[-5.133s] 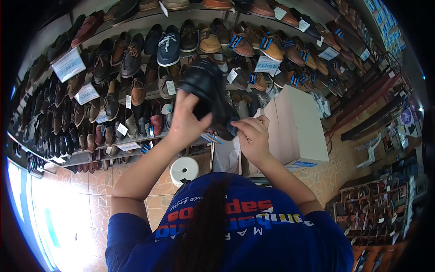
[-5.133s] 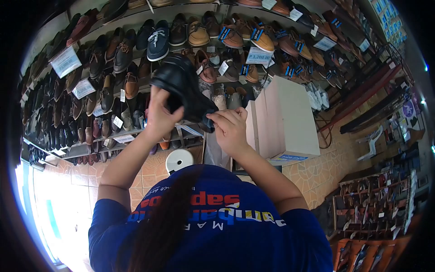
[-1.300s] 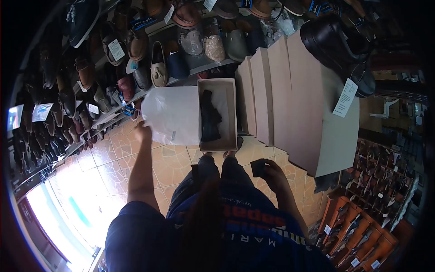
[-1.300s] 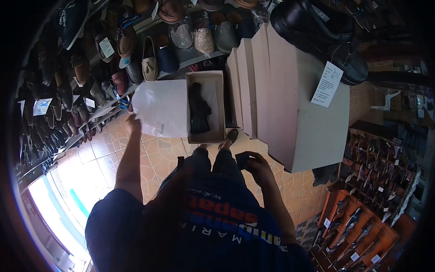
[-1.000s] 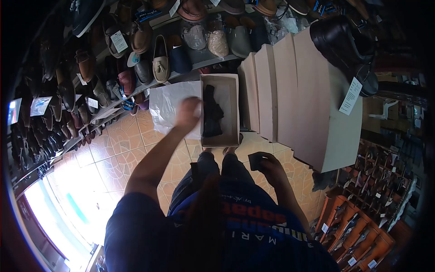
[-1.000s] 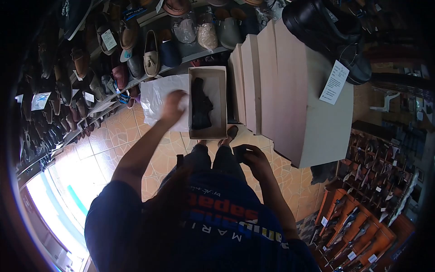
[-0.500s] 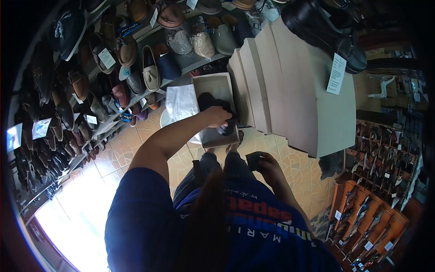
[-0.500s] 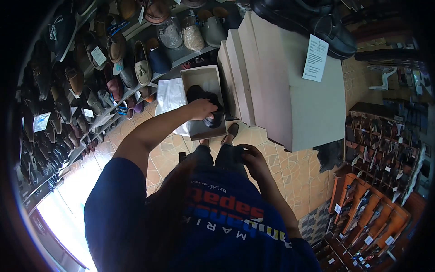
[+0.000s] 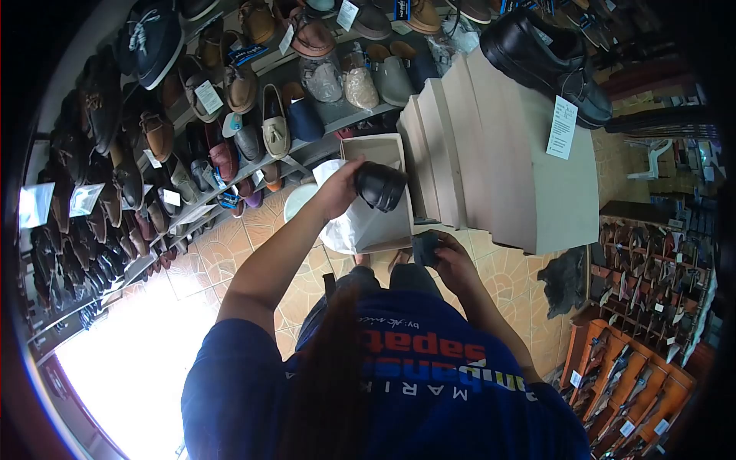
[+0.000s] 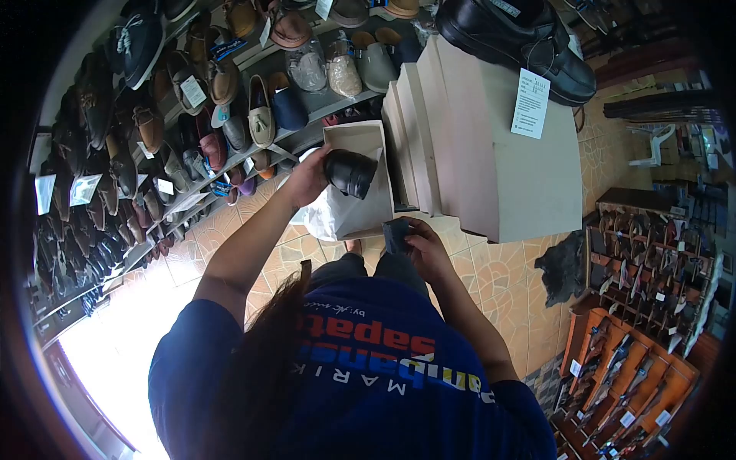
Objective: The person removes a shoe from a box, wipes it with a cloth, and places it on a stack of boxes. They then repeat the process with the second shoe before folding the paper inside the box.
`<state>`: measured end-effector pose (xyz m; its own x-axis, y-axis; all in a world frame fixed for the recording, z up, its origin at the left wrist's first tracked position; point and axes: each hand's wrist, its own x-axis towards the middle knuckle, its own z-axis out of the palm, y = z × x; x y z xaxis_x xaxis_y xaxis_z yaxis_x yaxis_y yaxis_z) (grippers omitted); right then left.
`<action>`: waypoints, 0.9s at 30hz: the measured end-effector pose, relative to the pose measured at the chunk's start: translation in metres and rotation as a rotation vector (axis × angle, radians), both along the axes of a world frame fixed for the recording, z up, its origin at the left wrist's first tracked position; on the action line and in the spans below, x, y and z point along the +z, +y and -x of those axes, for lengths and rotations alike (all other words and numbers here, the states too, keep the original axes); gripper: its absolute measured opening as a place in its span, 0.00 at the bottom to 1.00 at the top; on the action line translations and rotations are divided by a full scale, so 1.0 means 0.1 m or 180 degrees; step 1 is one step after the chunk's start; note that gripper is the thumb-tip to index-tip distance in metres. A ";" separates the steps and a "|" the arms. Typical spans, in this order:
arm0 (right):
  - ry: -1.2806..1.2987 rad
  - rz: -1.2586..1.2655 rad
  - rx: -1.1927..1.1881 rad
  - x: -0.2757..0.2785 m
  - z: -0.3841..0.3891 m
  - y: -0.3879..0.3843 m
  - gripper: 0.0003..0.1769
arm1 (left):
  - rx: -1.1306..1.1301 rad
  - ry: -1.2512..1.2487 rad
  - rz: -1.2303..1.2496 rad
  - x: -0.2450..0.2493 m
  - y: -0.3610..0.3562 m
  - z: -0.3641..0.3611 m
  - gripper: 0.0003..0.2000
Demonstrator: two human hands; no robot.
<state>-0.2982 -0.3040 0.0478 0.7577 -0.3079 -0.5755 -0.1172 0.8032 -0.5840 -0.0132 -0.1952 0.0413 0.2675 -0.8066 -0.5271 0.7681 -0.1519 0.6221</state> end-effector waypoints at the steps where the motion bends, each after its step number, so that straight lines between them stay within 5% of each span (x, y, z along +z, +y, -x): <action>1: -0.0008 0.0089 0.0035 0.07 -0.05 0.01 0.24 | 0.0113 0.0237 0.0158 0.06 0.05 0.00 0.28; 7: -0.0401 0.0349 0.0274 0.48 -0.29 -0.01 0.25 | 0.0584 0.1284 0.1353 0.37 0.29 0.11 0.27; 12: -0.0959 0.0647 0.0615 0.54 -0.37 -0.19 0.24 | 0.1478 0.1280 0.1598 0.77 0.47 0.30 0.23; 17: -0.1104 -0.0099 0.0628 0.55 -0.31 -0.21 0.25 | 0.1487 0.2021 0.2815 0.83 0.76 0.42 0.20; 21: -0.1217 -0.0526 0.0703 0.54 -0.29 -0.20 0.26 | 0.1916 0.1384 0.2510 1.11 0.89 0.73 0.20; 27: -0.1980 -0.2334 0.1443 0.71 -0.28 -0.32 0.39 | 0.1925 0.1161 0.2512 1.13 1.14 0.95 0.20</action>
